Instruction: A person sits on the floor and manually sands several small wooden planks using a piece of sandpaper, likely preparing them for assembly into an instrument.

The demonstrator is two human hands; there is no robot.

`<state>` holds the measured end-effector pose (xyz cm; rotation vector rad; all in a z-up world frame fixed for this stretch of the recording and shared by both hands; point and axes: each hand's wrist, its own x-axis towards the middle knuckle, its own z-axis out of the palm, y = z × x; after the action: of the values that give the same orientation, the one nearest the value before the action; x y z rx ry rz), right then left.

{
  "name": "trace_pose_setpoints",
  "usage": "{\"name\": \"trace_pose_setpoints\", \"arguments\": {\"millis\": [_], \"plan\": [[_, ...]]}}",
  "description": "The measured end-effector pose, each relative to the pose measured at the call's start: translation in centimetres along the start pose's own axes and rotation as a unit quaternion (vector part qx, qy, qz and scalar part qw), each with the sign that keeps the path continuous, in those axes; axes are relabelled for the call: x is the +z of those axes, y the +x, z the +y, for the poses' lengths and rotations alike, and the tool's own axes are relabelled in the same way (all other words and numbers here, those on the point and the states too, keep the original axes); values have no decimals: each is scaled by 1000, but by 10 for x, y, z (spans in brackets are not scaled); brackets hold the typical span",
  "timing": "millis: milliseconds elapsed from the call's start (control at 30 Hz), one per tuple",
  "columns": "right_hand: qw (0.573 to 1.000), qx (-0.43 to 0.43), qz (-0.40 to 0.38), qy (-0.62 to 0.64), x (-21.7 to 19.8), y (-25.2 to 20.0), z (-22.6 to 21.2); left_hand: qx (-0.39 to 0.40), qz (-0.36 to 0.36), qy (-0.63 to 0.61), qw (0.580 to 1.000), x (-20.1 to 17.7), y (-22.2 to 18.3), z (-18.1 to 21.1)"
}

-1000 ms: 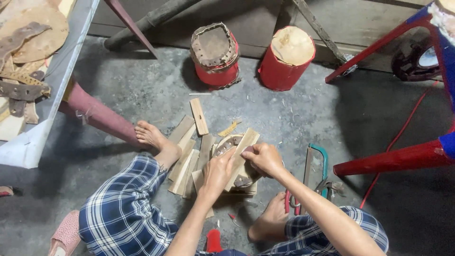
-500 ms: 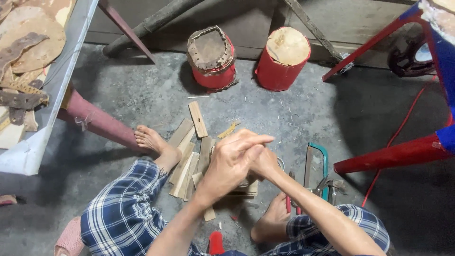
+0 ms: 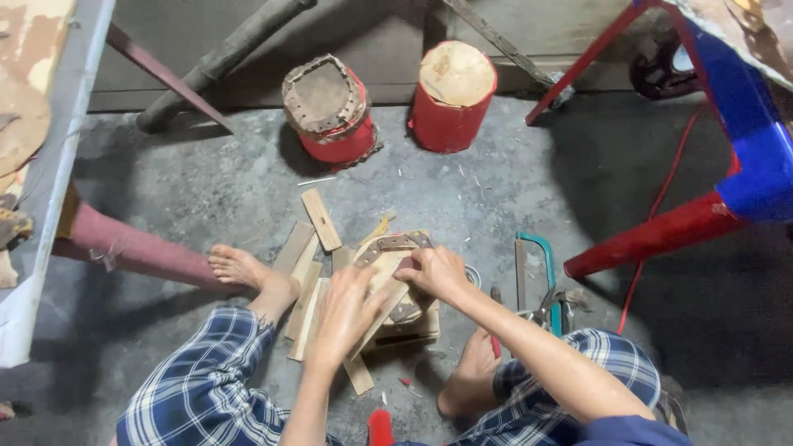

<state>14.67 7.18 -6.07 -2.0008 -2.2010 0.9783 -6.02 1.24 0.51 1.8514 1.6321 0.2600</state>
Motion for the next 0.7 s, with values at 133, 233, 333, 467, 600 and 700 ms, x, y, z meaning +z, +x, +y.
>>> {"name": "trace_pose_setpoints", "arguments": {"millis": [133,233,333,467,600,700], "plan": [[1000,-3,5,18,2,0,3,-30,31,25,999,46,-1,-28],[999,-8,24,19,3,0,4,-10,28,97,995,51,-2,-25],[999,-10,24,35,6,-1,6,12,45,119,992,65,1,-30],[983,29,26,177,11,0,10,5,42,55,998,76,4,-40],[917,93,102,374,-18,2,11,-68,53,-78,993,50,0,-18],[898,89,158,400,-25,4,24,-85,102,-142,981,31,-4,3]]}}
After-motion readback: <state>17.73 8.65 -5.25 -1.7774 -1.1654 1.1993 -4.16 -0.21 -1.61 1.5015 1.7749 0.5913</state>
